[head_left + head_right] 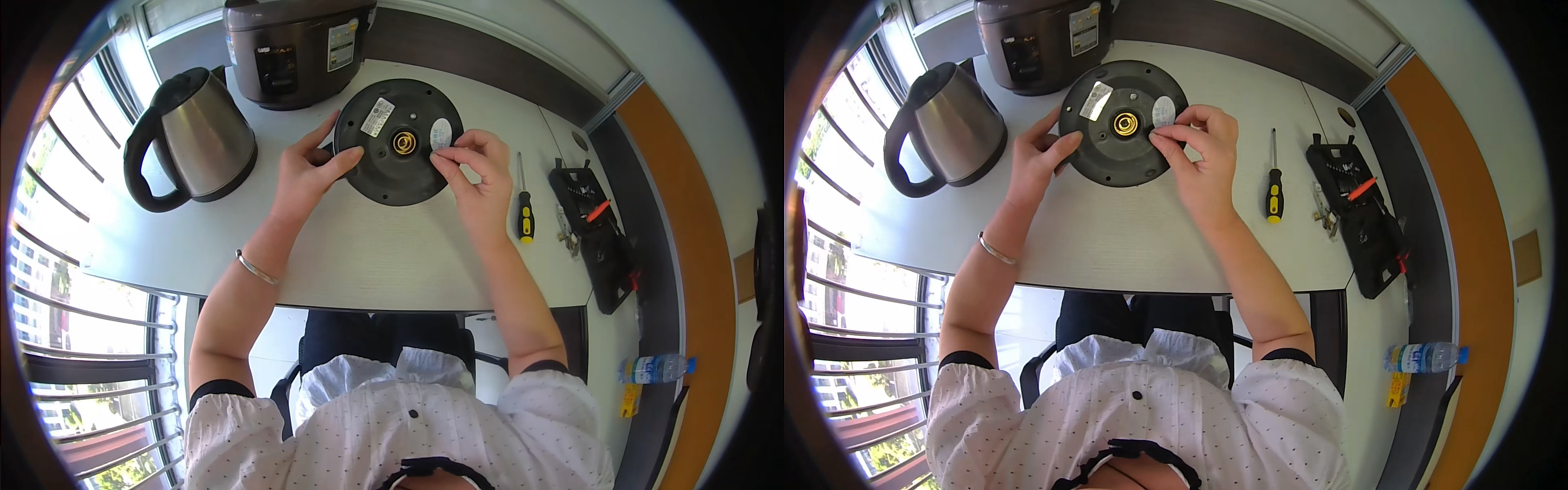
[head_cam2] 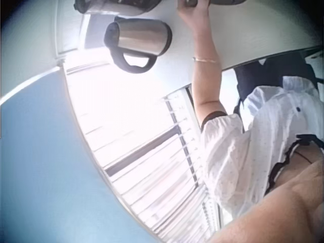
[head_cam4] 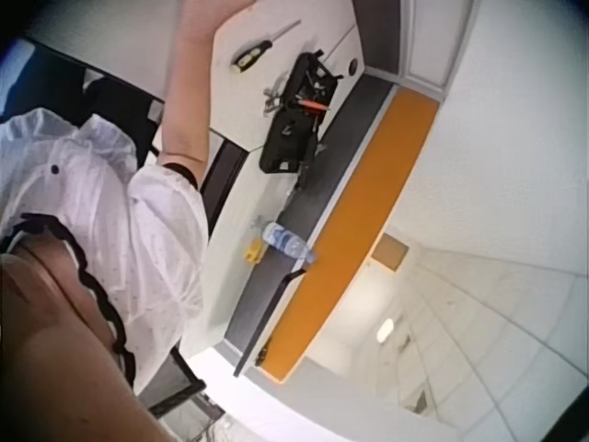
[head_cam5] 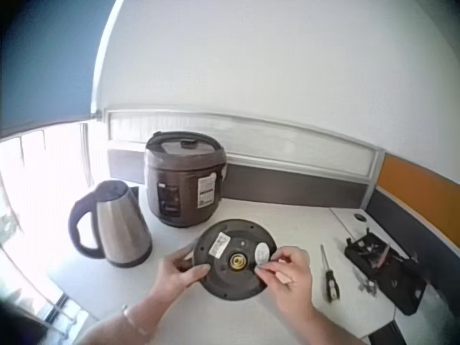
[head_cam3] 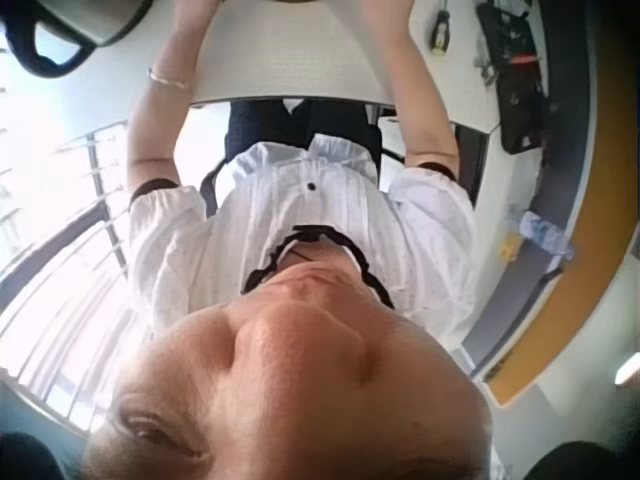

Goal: The person assembles a small appliance by connecting internal wires, placing a base cover, and securing it with screws. They use a screwdriver to tighten the screws on the base.

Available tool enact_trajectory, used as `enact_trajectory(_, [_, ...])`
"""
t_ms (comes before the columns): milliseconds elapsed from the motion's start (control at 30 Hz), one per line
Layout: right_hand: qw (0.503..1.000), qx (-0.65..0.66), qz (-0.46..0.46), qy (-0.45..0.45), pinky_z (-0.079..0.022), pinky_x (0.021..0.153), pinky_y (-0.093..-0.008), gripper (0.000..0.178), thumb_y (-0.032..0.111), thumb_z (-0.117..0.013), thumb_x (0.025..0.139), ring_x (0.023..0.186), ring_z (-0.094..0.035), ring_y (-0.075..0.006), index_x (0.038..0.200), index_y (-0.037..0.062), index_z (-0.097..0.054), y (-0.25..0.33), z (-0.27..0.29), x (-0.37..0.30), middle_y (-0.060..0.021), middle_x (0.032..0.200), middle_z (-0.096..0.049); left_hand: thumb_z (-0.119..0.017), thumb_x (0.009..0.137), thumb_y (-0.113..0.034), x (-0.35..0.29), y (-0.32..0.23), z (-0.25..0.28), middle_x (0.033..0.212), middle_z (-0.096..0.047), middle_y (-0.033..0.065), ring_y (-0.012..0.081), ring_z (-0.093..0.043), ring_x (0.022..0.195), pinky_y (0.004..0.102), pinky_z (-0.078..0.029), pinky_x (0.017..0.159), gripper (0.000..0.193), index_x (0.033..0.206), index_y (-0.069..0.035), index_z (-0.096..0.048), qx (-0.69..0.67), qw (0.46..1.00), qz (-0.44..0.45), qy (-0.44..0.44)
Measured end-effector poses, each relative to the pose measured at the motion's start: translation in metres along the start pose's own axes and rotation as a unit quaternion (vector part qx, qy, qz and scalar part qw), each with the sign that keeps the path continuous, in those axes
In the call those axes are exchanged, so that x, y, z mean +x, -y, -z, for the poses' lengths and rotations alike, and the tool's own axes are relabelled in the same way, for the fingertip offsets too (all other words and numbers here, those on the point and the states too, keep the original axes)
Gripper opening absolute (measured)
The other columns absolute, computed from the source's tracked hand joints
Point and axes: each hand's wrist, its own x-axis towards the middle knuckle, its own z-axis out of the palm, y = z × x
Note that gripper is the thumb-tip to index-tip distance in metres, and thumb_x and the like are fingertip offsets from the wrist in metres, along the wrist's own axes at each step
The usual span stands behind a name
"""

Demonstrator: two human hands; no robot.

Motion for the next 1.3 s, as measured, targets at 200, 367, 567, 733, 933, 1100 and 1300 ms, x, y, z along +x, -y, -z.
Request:
enact_trajectory(200, [0.999, -0.037, -0.001, 0.004, -0.037, 0.083, -0.0353, 0.01, 0.011, -0.076, 0.068, 0.104, -0.042, -0.0225, 0.077, 0.012, -0.072, -0.002, -0.003, -0.001, -0.0016, 0.107, -0.055, -0.076, 0.071, -0.028, 0.0, 0.001, 0.001, 0.063, -0.061, 0.0018, 0.0019, -0.048, 0.059, 0.0173, -0.036, 0.056, 0.077, 0.134, 0.002, -0.043, -0.005, 1.0, -0.008, 0.001])
enact_trajectory(367, [0.999, -0.03, -0.023, -0.007, -0.037, 0.085, -0.0349, 0.01, 0.011, -0.076, 0.069, 0.11, -0.042, -0.023, 0.078, 0.0128, -0.072, -0.002, -0.004, -0.004, -0.0031, 0.114, -0.054, -0.077, 0.07, -0.029, -0.001, 0.002, 0.001, 0.062, -0.06, 0.0017, 0.0019, -0.047, 0.058, 0.0173, -0.036, 0.055, 0.077, 0.133, 0.002, -0.044, -0.008, 1.0, -0.01, -0.008])
enact_trajectory(567, [0.997, 0.031, -0.066, -0.002, -0.037, 0.089, -0.0336, 0.01, 0.013, -0.076, 0.071, 0.117, -0.04, -0.0238, 0.081, 0.0129, -0.073, -0.01, 0.0, -0.006, -0.0065, 0.127, -0.05, -0.076, 0.07, -0.032, 0.0, 0.002, 0.0, 0.057, -0.055, -0.0008, 0.0015, -0.042, 0.055, 0.0176, -0.033, 0.053, 0.078, 0.133, 0.003, -0.044, 0.005, 1.0, -0.014, -0.001])
enact_trajectory(733, [0.996, 0.058, -0.063, 0.006, -0.037, 0.089, -0.0341, 0.011, 0.015, -0.076, 0.072, 0.119, -0.04, -0.0235, 0.082, 0.0124, -0.073, -0.014, -0.003, -0.006, -0.0074, 0.129, -0.049, -0.077, 0.07, -0.034, 0.0, 0.003, 0.002, 0.057, -0.054, -0.0006, 0.0019, -0.042, 0.055, 0.0178, -0.034, 0.053, 0.08, 0.133, 0.002, -0.044, 0.012, 1.0, -0.014, 0.003])
enact_trajectory(933, [0.996, -0.041, -0.071, 0.014, -0.038, 0.089, -0.0347, 0.009, 0.014, -0.075, 0.072, 0.117, -0.04, -0.0247, 0.081, 0.0115, -0.072, -0.003, -0.003, -0.005, -0.0076, 0.126, -0.05, -0.077, 0.069, -0.036, -0.003, -0.002, 0.0, 0.063, -0.058, 0.0025, 0.0035, -0.046, 0.059, 0.0191, -0.037, 0.057, 0.082, 0.134, 0.001, -0.043, 0.012, 1.0, -0.008, 0.007])
enact_trajectory(1100, [0.998, -0.053, -0.04, 0.012, -0.038, 0.09, -0.037, 0.01, 0.012, -0.076, 0.071, 0.116, -0.04, -0.0263, 0.079, 0.0113, -0.071, 0.001, -0.003, -0.005, -0.0083, 0.124, -0.05, -0.077, 0.07, -0.036, -0.001, 0.001, 0.002, 0.063, -0.059, 0.0032, 0.0036, -0.047, 0.06, 0.0191, -0.038, 0.057, 0.082, 0.134, 0.001, -0.042, 0.018, 1.0, -0.009, 0.012])
enact_trajectory(1300, [0.998, -0.053, -0.027, 0.008, -0.034, 0.097, -0.0395, 0.012, 0.012, -0.076, 0.07, 0.117, -0.04, -0.0292, 0.081, 0.0127, -0.07, -0.003, -0.007, -0.005, -0.01, 0.124, -0.048, -0.077, 0.071, -0.034, -0.001, 0.0, 0.002, 0.063, -0.06, 0.0036, 0.0033, -0.048, 0.059, 0.0185, -0.039, 0.057, 0.081, 0.134, 0.002, -0.042, 0.016, 1.0, -0.009, 0.01])
